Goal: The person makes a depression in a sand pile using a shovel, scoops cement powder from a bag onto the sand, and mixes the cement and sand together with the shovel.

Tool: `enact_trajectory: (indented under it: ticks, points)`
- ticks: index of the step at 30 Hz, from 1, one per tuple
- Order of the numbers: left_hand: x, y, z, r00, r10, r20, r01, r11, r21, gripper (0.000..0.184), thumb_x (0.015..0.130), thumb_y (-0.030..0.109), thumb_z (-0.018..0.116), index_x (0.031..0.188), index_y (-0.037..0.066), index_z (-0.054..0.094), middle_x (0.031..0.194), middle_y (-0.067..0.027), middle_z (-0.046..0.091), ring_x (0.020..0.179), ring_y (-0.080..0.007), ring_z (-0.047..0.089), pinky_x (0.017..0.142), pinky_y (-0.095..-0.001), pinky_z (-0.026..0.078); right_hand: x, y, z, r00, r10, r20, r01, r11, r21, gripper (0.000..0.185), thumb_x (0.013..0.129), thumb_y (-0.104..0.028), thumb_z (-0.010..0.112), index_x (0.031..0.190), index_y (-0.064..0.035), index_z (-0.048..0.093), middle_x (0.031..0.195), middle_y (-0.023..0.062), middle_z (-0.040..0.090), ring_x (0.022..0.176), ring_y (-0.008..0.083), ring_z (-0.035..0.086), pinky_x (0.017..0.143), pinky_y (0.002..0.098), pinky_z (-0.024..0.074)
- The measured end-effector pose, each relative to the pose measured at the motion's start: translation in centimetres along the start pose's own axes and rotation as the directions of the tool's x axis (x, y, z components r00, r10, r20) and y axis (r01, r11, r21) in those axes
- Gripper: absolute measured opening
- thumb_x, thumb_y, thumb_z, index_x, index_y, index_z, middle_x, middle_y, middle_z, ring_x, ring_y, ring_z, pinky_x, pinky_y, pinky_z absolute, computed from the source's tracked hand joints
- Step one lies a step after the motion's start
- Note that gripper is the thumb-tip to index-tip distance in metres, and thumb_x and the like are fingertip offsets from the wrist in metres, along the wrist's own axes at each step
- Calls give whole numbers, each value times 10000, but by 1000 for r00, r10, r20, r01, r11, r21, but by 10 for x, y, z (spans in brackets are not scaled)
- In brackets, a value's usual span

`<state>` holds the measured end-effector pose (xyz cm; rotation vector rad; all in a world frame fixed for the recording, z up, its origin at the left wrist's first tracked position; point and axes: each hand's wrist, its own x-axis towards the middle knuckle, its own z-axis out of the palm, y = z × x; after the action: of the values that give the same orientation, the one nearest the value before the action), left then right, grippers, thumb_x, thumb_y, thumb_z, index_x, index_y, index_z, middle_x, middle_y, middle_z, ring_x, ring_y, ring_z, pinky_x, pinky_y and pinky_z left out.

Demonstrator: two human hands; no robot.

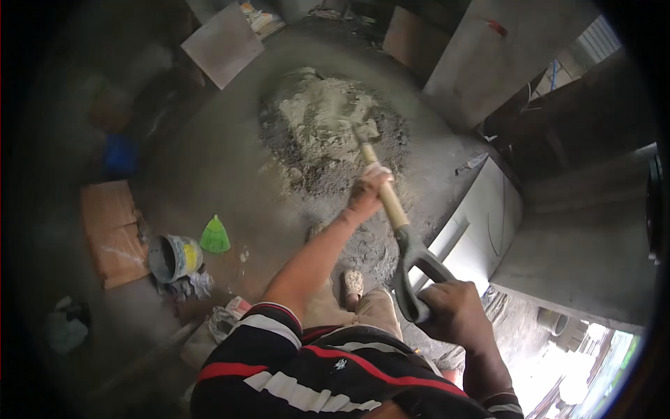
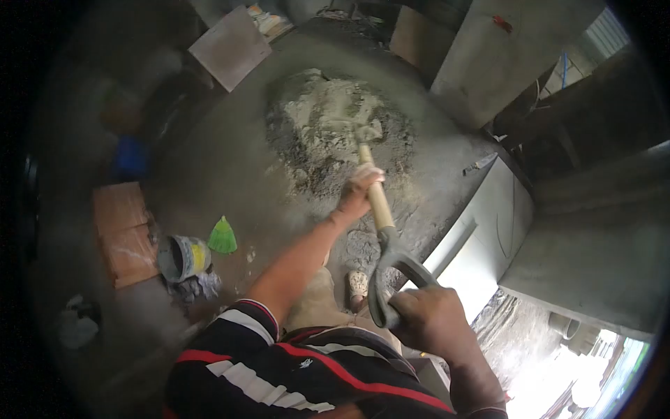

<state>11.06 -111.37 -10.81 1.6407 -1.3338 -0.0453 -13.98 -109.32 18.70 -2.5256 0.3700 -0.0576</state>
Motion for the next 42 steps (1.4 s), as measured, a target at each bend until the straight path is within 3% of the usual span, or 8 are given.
enact_trajectory:
  ticks: [5,14,22,29,30,32,33,42]
  points:
    - [-29,61,39,986,-63,-152,41,990,-138,545,709,92,756,1218,67,563,1133,-189,639,1110,-397,598,968,-492,482,-28,-40,-10,983,175,56,-174,984,-25,198,635,-63,738,775,-81,599,679,132,612,661,357,647,585,440,511]
    - [-187,100,15,562,-577,593,619,769,161,734,772,93,693,1426,-26,383,1174,-262,623,1085,-427,620,930,-473,523,5,20,90,916,354,190,-375,923,85,233,845,-121,747,973,7,600,687,4,555,552,87,472,484,311,406]
    - [-196,112,-65,649,-696,308,681,711,173,842,780,195,750,1463,-32,313,1361,-290,487,1268,-393,505,1022,-484,460,22,31,-99,915,-397,68,402,887,-226,401,984,-190,568,1343,-13,552,1403,251,467,1300,351,505,1055,450,422]
    - [-223,102,-132,866,-417,-276,408,908,-91,640,797,253,760,1293,11,436,1150,-191,562,1047,-332,581,921,-473,485,-17,-117,-87,933,-349,-82,279,851,-445,400,994,-216,551,1332,-1,544,1338,226,507,1192,322,531,985,425,440]
    - [-246,67,-112,917,-207,-341,374,742,557,457,815,232,726,1133,30,468,1065,-167,563,988,-301,573,839,-461,475,-20,-140,-78,934,-344,-97,268,854,-446,401,995,-220,548,1330,0,543,1329,223,513,1177,318,534,975,422,443]
    - [-281,79,-163,881,-120,-458,396,716,575,259,800,187,687,886,64,476,846,-124,519,801,-274,536,701,-460,430,-22,-184,-63,925,-361,-117,279,855,-437,402,998,-227,543,1327,3,541,1311,216,524,1146,309,542,955,415,448]
    - [-308,116,-237,783,-312,-539,356,934,-24,248,769,164,681,800,79,450,713,-105,475,673,-280,508,646,-472,397,-19,-206,-56,920,-373,-124,289,855,-430,402,1000,-231,541,1326,5,539,1301,212,530,1131,305,545,945,411,450]
    - [-559,164,-500,575,-427,-698,649,758,70,214,672,75,677,814,71,517,792,-163,585,799,-403,591,732,-502,433,38,-396,35,815,-566,-125,531,816,-229,412,1012,-264,518,1311,19,529,1218,180,582,992,267,579,855,380,473]
